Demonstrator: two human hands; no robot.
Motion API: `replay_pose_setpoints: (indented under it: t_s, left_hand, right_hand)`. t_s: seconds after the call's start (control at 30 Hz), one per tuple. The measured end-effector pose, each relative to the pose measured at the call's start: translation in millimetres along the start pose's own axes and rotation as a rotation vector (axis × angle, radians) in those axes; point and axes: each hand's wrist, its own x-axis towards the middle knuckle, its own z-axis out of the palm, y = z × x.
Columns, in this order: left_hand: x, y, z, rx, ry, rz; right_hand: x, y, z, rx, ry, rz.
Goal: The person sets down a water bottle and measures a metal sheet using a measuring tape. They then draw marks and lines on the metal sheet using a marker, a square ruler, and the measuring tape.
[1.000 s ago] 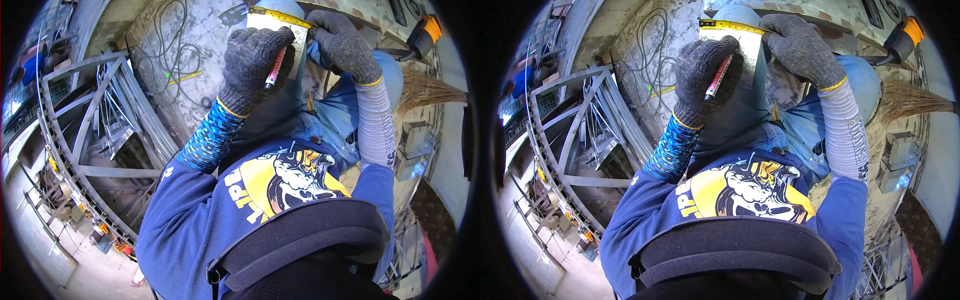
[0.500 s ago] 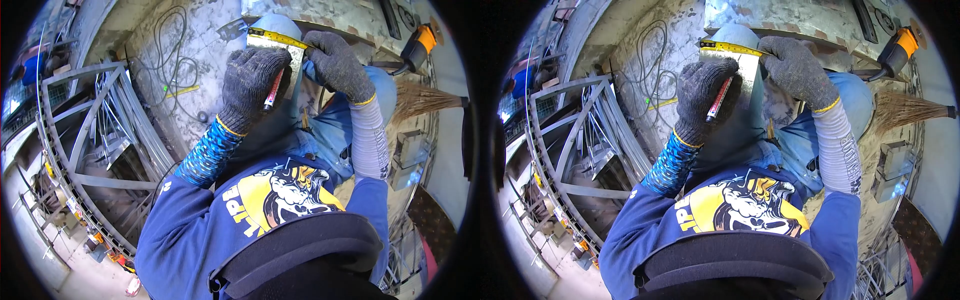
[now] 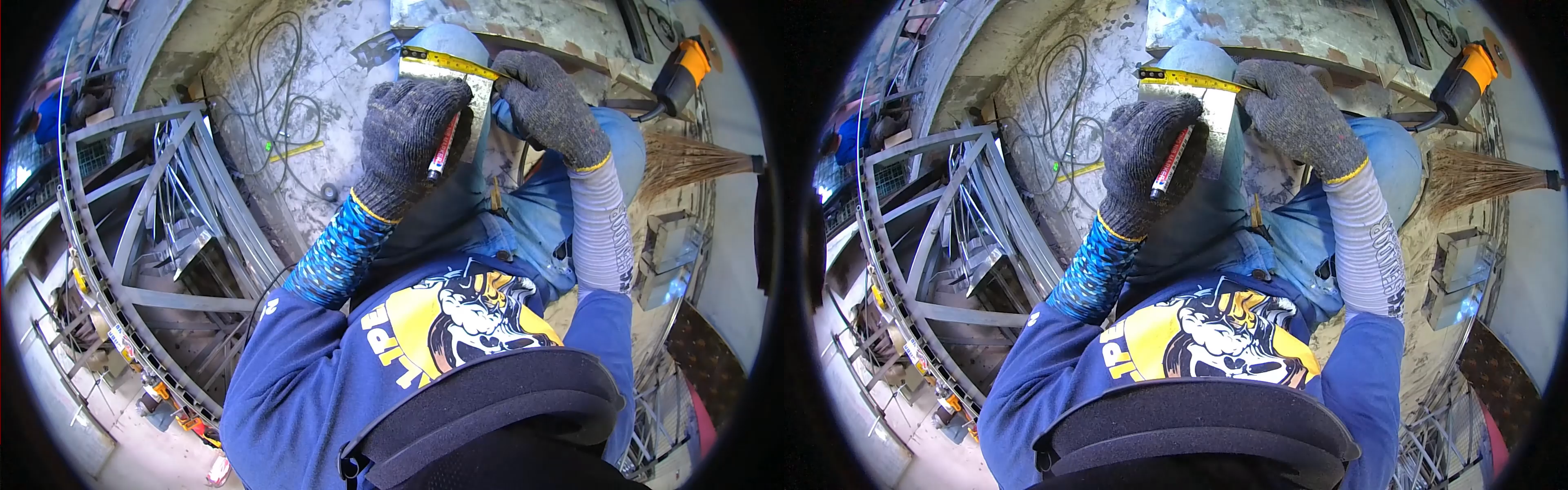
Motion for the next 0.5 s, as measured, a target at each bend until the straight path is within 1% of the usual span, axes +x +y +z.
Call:
replay_pose_setpoints:
  t_s: [0.27,0.33,0.37,0.43,0.5]
  left_hand:
    - [-0.3,-0.8,0.3,0.001,-0.008,0.001]
    - [-0.5,-0.8,0.2,0.0,-0.009,0.001]
    - [-0.3,-0.7,0.0,0.0,-0.009,0.001]
    - [0.4,0.0,-0.5,-0.012,-0.009,0.002]
    - [1.4,1.6,-1.2,-0.01,-0.009,-0.004]
  right_hand:
    - [-1.1,6.7,0.6,-0.077,0.015,-0.058]
    - [-0.5,6.5,-0.1,-0.141,0.01,-0.07]
    - [-0.3,5.2,-0.5,-0.141,0.01,-0.07]
    - [-0.4,2.6,-1.5,-0.073,-0.033,0.001]
    - [-0.9,4.8,-1.1,-0.102,-0.02,-0.041]
